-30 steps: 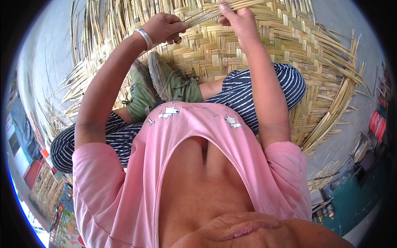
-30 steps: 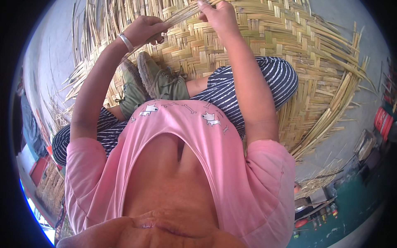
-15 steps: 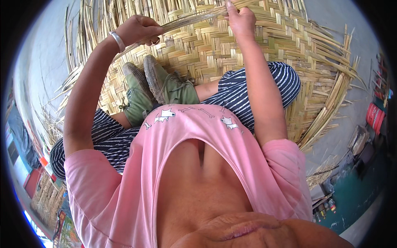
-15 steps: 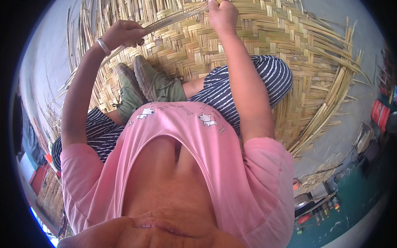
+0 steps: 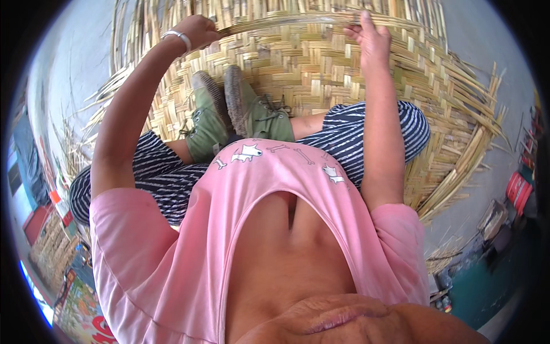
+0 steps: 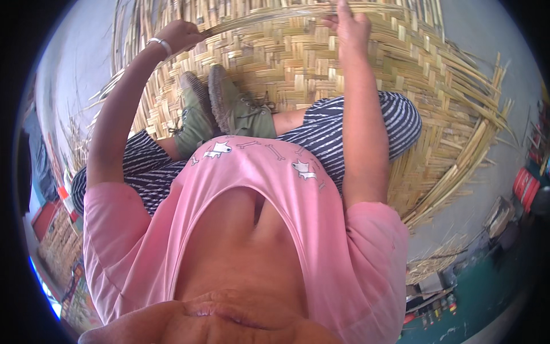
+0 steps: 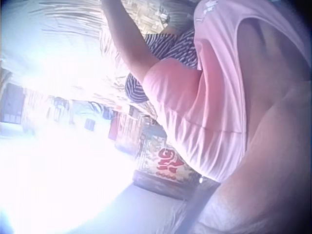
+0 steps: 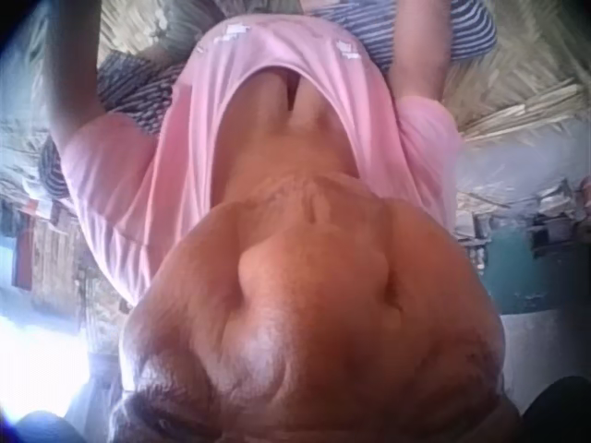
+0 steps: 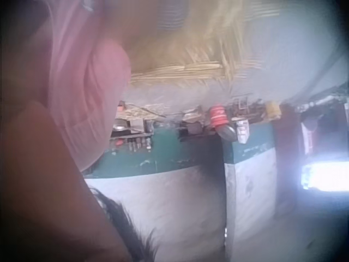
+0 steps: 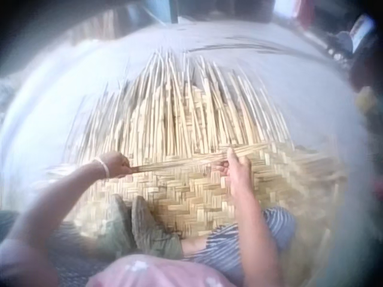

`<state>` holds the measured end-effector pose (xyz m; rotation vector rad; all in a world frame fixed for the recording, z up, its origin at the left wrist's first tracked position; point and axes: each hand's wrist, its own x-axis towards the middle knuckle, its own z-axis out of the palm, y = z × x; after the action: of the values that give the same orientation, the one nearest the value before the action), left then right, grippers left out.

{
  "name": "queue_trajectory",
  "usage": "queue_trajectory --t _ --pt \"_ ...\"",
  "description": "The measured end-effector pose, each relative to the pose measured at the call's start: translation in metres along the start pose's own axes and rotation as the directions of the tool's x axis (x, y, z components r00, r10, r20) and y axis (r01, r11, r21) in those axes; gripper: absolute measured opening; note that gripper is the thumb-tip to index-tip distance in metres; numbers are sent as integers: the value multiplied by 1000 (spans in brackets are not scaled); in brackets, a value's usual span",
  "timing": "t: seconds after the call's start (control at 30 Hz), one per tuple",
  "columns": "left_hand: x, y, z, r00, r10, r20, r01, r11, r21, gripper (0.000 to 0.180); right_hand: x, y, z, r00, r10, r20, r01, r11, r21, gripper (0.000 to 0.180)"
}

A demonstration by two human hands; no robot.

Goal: The person sits cross-legged on the floor and weaves thin dried palm strips into a large circular mat by hand. They repeatedly interlace the strips, adjust the weave, and occasionally pick up new strips to continue the pattern.

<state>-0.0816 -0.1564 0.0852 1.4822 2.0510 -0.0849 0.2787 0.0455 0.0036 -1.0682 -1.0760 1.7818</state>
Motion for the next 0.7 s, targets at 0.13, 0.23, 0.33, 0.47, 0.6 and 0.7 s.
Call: queue_trajectory --t 0.13,0.23,0.33,0.47,0.6,0.7 --pt "-5 -10 -1 977 -210 -19 211 977 26 44 1 10 12 998 -14 60 24 984 -174 36" --pt "9 -7 -10 975 -157 -159 203 919 337 42 -4 10 13 999 -4 44 12 985 -174 37" --pt "15 -11 1 992 -119 -36 123 983 137 47 -1 22 13 999 45 -30 -47 998 -49 38" --pt "10 50 12 988 -9 156 63 937 -343 45 -2 22 10 990 86 108 -90 995 41 39" --pt "11 92 21 983 108 151 -10 841 -540 32 -15 22 20 991 117 67 -109 987 -120 30" --pt "5 94 18 986 80 147 13 840 -542 28 -12 9 16 989 146 7 -145 988 -52 29"
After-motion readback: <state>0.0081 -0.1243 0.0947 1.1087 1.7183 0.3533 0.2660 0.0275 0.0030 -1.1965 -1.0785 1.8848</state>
